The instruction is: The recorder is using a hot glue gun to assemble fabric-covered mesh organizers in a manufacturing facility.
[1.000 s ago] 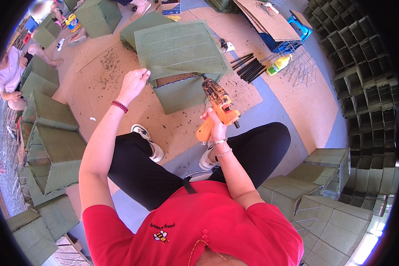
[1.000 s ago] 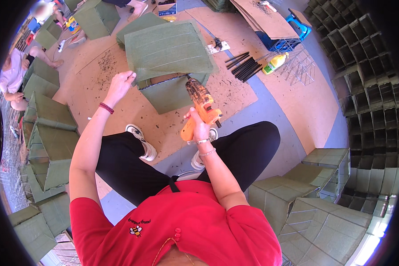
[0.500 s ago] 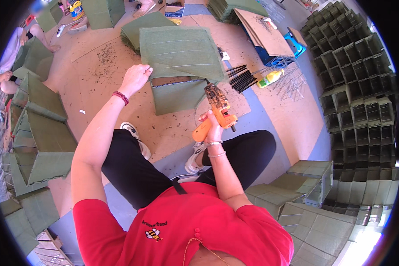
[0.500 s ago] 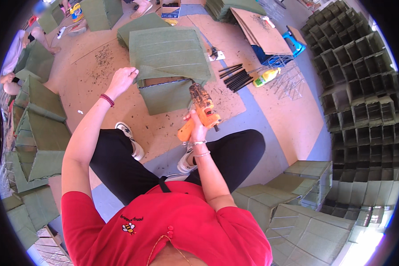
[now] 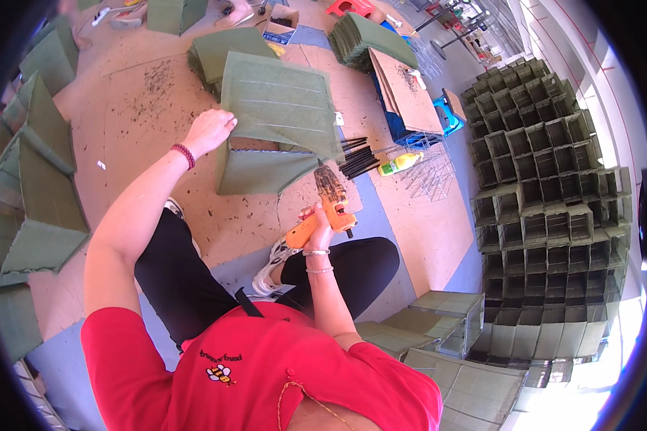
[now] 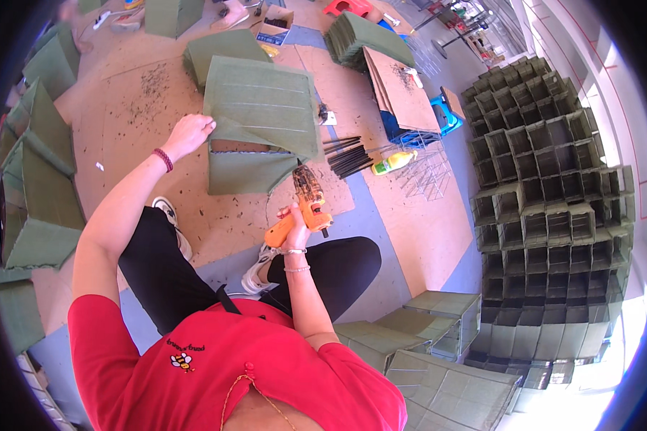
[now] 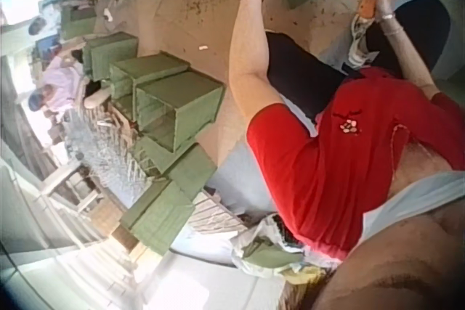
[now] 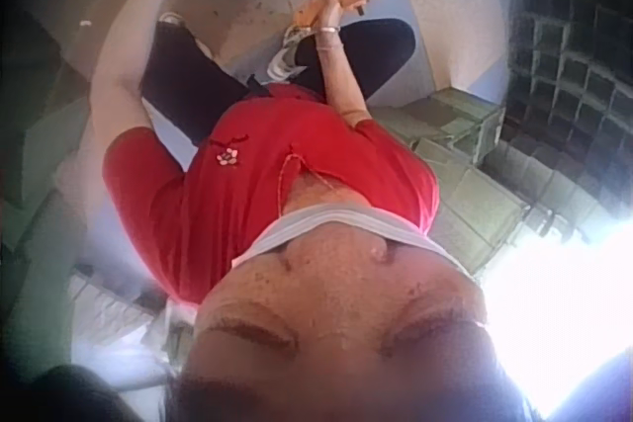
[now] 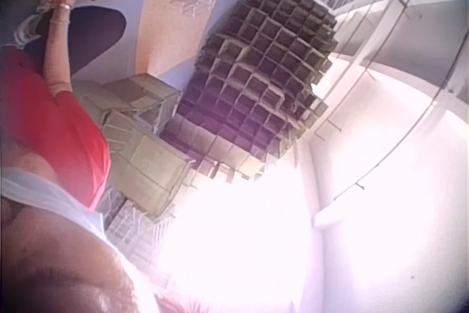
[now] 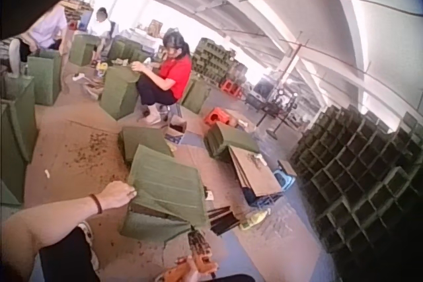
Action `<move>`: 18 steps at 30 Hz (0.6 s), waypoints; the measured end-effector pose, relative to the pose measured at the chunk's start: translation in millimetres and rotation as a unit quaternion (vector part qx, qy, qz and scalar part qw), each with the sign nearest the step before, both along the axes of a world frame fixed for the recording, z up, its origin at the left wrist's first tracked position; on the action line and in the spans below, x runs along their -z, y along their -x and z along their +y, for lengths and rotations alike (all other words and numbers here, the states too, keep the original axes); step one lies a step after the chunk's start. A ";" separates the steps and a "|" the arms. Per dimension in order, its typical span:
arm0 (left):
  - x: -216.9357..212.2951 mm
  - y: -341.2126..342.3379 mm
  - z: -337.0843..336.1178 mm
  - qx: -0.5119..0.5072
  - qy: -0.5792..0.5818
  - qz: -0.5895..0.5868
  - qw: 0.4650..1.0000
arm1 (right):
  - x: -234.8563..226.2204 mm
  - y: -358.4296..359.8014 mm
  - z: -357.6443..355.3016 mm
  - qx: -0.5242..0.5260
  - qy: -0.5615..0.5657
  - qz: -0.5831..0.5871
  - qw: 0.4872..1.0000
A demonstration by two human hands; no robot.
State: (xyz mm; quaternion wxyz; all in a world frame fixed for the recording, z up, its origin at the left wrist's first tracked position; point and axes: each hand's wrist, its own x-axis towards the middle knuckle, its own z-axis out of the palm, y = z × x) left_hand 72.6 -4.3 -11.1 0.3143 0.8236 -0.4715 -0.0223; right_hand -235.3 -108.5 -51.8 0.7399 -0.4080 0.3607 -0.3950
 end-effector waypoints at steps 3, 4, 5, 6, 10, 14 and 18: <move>-5.8 -0.9 -1.3 -0.004 -0.042 0.032 0.999 | -1.1 2.3 -3.3 -0.005 0.020 -0.006 1.000; -4.4 -0.5 -1.9 -0.007 -0.045 0.035 0.998 | -2.4 2.2 -3.5 -0.008 0.018 -0.003 1.000; -3.2 -0.4 -1.6 -0.002 -0.024 0.024 0.999 | -3.6 1.3 -3.7 -0.010 0.030 -0.011 0.999; -2.0 0.8 -1.2 0.003 -0.003 0.012 1.000 | -4.8 0.3 -3.2 -0.011 0.042 -0.019 0.999; -4.1 4.2 -1.0 0.001 -0.004 0.009 1.000 | -3.0 -3.3 -2.9 -0.025 0.032 -0.017 0.999; -4.8 4.9 1.2 0.001 -0.020 0.012 1.000 | -2.1 -2.6 -1.4 -0.042 0.036 -0.009 0.998; -7.7 5.3 2.2 -0.004 -0.028 0.021 0.999 | -3.7 -1.3 -3.9 -0.029 0.035 -0.017 0.999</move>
